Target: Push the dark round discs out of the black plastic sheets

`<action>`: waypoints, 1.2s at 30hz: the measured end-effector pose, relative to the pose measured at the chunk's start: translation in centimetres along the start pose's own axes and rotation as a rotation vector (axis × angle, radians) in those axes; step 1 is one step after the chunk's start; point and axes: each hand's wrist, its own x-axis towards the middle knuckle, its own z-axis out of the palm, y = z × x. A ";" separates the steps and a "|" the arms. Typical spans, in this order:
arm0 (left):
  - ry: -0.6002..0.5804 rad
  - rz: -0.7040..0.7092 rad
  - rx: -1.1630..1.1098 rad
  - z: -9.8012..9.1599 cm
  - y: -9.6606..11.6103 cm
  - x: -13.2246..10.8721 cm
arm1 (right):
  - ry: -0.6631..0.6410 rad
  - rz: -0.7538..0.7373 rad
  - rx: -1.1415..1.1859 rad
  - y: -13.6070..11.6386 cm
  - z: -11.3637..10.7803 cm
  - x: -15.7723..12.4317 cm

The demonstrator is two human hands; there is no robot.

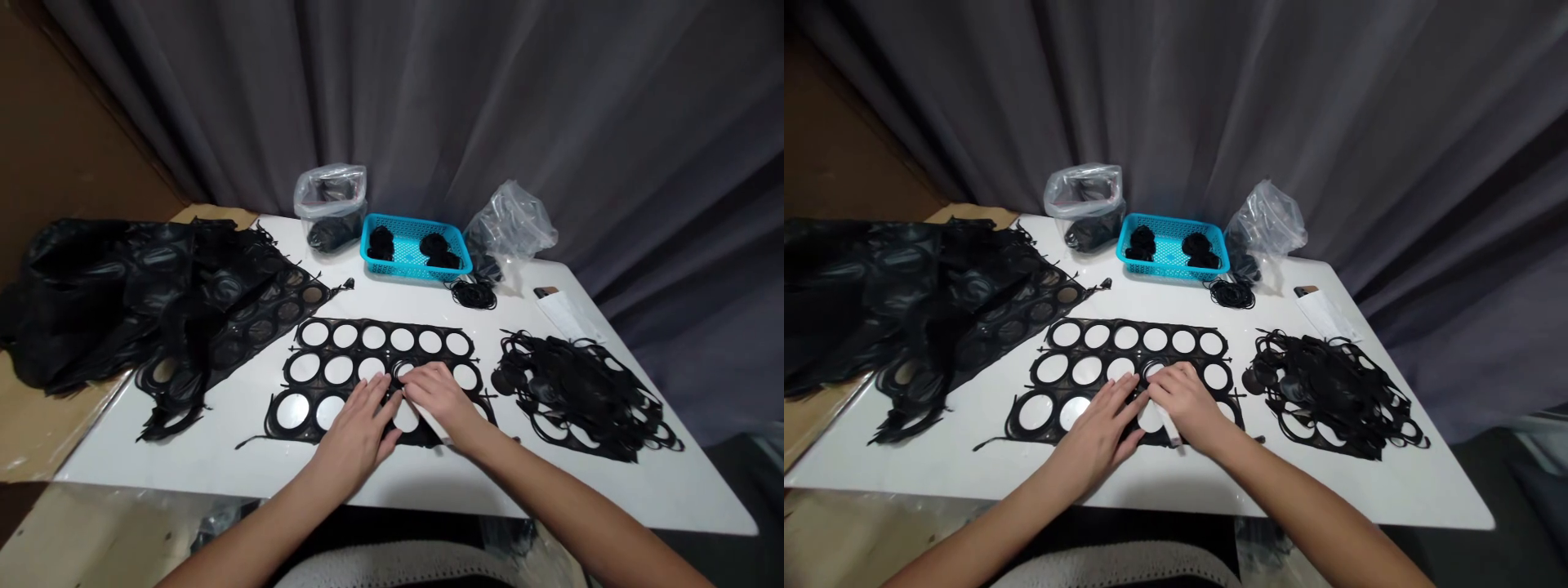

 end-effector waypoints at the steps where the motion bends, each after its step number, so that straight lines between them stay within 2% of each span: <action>1: 0.003 0.003 0.001 0.1 0.0 0.0 | -0.008 -0.011 -0.066 0.5 -0.2 0.4; 3: 0.009 0.005 0.004 0.1 -0.1 0.0 | 0.029 0.073 -0.180 2.4 -1.0 1.6; 6: 0.026 0.007 0.001 0.2 -0.3 -0.2 | 0.168 0.354 -0.313 6.4 -2.9 3.1; 9: 0.026 0.012 0.007 0.1 -0.4 -0.1 | 0.281 0.512 -0.262 8.8 -4.9 2.9; 11: 0.016 0.011 0.015 -0.1 -0.1 0.3 | 0.293 0.532 -0.103 8.5 -5.5 1.7; 13: 0.008 0.022 0.005 -0.1 0.4 1.1 | 0.244 0.540 0.081 6.9 -5.3 0.0; 17: -0.006 0.083 -0.038 0.8 1.8 2.5 | 0.122 0.547 0.342 3.5 -3.6 -2.6; 20: -0.017 0.098 -0.034 1.7 2.1 2.9 | 0.124 0.551 0.425 2.7 -2.5 -3.4; 29: -0.075 0.118 0.006 1.6 1.7 3.0 | 0.156 0.490 0.404 3.0 -2.0 -3.5; 34: -0.071 0.109 -0.008 1.9 1.7 2.9 | 0.116 0.322 0.274 2.5 -2.2 -3.6; 36: -0.066 0.104 -0.016 2.0 1.7 2.9 | 0.112 0.301 0.264 2.3 -2.3 -3.7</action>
